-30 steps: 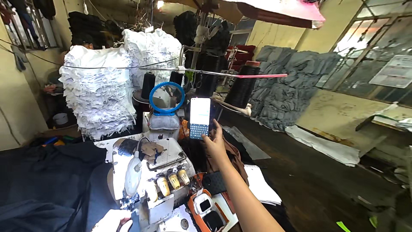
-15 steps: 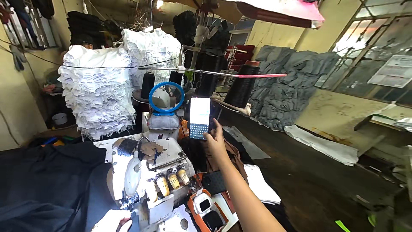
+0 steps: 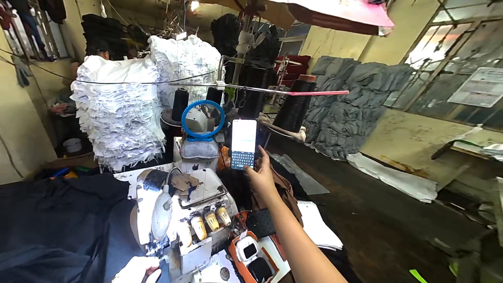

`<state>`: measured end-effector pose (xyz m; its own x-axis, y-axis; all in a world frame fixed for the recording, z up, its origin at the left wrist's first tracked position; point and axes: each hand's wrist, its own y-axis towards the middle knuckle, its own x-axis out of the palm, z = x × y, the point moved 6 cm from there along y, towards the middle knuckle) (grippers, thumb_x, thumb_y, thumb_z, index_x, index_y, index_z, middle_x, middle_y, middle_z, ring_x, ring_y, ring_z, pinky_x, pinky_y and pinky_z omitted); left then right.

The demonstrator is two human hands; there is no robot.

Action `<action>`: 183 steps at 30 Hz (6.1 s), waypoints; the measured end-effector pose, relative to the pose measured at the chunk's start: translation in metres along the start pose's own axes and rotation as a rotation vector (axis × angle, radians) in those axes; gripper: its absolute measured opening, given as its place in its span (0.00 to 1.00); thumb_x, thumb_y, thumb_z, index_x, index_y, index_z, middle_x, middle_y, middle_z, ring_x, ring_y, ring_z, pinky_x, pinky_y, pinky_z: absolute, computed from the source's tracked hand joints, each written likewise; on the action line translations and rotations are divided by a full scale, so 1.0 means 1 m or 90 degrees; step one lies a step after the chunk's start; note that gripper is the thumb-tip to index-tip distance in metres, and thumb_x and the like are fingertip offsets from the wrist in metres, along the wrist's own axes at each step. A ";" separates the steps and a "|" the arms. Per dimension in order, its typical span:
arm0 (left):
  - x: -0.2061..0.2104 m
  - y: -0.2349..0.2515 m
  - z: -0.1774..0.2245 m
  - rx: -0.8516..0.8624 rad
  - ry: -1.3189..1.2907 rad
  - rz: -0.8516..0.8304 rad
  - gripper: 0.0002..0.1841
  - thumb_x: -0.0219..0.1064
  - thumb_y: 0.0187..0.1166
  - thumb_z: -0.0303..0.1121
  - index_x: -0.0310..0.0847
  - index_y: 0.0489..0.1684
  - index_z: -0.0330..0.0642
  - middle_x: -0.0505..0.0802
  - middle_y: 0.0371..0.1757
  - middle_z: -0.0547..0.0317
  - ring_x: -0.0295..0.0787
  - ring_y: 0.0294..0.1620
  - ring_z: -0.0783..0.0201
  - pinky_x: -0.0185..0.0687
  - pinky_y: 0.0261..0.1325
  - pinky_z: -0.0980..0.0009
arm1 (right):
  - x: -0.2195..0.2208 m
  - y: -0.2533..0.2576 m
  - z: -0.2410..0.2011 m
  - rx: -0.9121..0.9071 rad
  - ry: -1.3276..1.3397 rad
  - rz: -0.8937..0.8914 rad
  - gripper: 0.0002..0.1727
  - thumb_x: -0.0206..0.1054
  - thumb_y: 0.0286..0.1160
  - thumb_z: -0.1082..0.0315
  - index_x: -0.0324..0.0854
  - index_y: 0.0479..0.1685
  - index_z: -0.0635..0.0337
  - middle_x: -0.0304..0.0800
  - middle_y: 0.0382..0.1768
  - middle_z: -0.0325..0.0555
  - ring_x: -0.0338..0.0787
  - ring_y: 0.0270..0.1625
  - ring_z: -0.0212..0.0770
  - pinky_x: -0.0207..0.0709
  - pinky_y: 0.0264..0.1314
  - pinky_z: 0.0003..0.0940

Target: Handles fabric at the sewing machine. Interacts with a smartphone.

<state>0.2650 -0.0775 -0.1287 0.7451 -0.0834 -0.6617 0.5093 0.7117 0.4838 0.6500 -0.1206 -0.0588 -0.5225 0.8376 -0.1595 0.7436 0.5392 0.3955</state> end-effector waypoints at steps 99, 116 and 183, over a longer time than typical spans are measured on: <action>0.000 0.001 0.001 -0.002 -0.001 -0.005 0.13 0.62 0.87 0.36 0.91 0.48 0.38 0.96 0.49 0.46 0.94 0.51 0.51 0.85 0.59 0.58 | 0.006 -0.004 0.000 0.003 0.055 0.033 0.47 0.61 0.78 0.76 0.40 0.97 0.45 0.75 0.76 0.59 0.87 0.64 0.47 0.82 0.64 0.47; 0.002 -0.001 -0.002 0.005 0.004 0.005 0.13 0.62 0.87 0.37 0.91 0.48 0.39 0.96 0.48 0.47 0.94 0.51 0.52 0.85 0.58 0.59 | -0.001 -0.002 0.000 -0.003 0.070 0.016 0.39 0.56 0.82 0.76 0.48 0.94 0.51 0.82 0.65 0.57 0.87 0.53 0.40 0.81 0.57 0.37; 0.001 0.000 -0.001 -0.003 -0.001 -0.002 0.12 0.62 0.87 0.37 0.91 0.49 0.40 0.96 0.49 0.48 0.94 0.51 0.53 0.85 0.60 0.60 | 0.024 -0.012 -0.007 0.019 -0.089 0.125 0.70 0.85 0.59 0.74 0.28 0.97 0.48 0.71 0.79 0.64 0.88 0.66 0.52 0.81 0.68 0.52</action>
<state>0.2655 -0.0769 -0.1300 0.7445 -0.0867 -0.6620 0.5094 0.7148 0.4792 0.6257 -0.1074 -0.0613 -0.3057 0.9292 -0.2077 0.8383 0.3661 0.4041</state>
